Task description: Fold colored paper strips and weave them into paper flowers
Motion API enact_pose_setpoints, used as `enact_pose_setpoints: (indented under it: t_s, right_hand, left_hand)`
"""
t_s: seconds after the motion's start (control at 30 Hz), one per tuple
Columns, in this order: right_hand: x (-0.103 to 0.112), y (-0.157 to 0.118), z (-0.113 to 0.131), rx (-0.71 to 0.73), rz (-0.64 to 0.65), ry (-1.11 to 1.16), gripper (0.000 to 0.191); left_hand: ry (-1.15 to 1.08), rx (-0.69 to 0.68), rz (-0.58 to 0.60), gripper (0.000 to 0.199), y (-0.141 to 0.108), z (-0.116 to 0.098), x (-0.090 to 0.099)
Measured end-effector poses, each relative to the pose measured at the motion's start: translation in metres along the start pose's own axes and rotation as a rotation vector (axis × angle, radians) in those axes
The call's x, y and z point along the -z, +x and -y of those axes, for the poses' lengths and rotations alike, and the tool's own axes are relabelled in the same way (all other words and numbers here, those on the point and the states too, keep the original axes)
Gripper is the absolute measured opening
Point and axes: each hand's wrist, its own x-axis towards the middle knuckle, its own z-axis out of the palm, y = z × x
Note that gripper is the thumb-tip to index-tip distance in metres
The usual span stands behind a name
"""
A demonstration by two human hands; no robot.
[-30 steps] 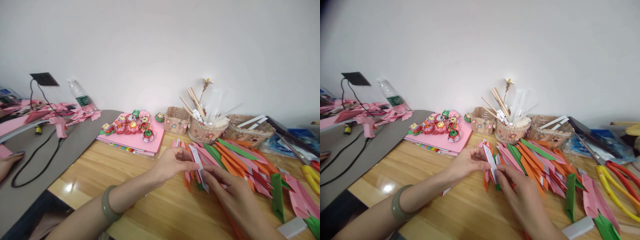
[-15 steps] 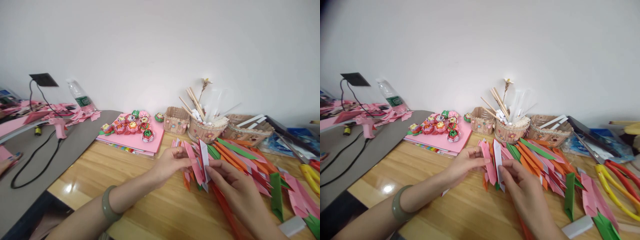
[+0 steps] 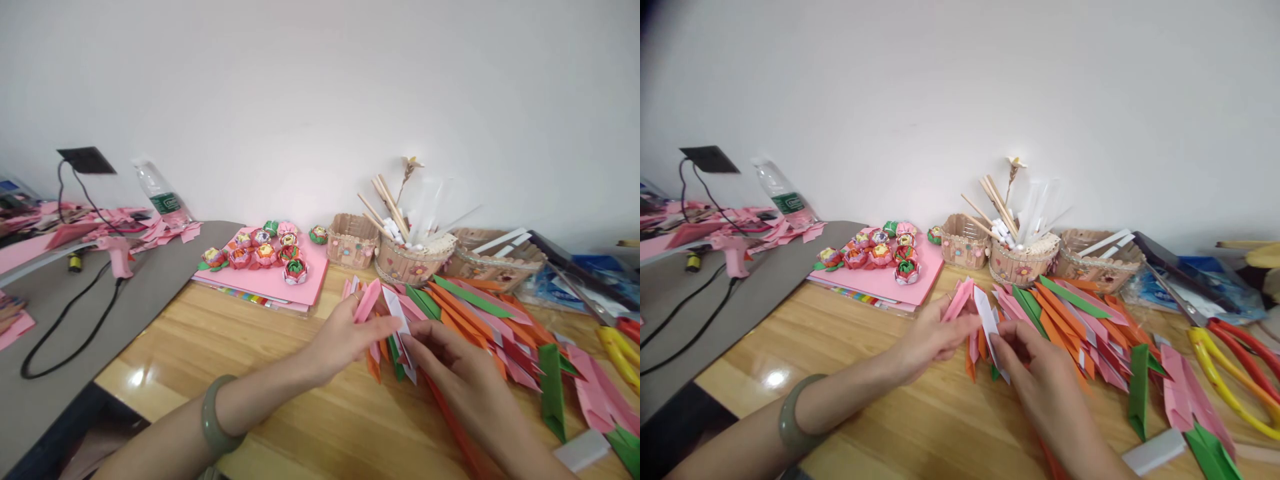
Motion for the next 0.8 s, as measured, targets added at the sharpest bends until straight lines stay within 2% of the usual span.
enact_pose_setpoints:
  t_s: [0.1,0.23,0.57,0.7,0.8]
  right_hand:
    - [-0.0001,-0.0007,-0.0037,0.027,0.010,-0.083,0.026]
    - [0.0000,-0.0017,-0.0080,0.045,-0.007,-0.144,0.028]
    - [0.0010,-0.0033,-0.0050,0.015,-0.005,-0.125,0.028]
    - [0.0021,-0.0048,-0.0020,0.000,-0.072,-0.122,0.028]
    - [0.0061,-0.0026,-0.0017,-0.021,-0.189,-0.088,0.026]
  left_hand:
    - [0.120,-0.093,-0.017,0.025,0.0018,0.0014,0.0008]
    - [0.148,-0.014,-0.038,0.031,0.0040,0.0032,0.0018]
    - [0.091,0.050,-0.039,0.020,0.0049,0.0064,0.0004]
    - [0.036,0.080,-0.121,0.017,0.0061,0.0058,0.0006]
    - [-0.039,0.088,-0.157,0.016,0.0067,0.0023,0.0040]
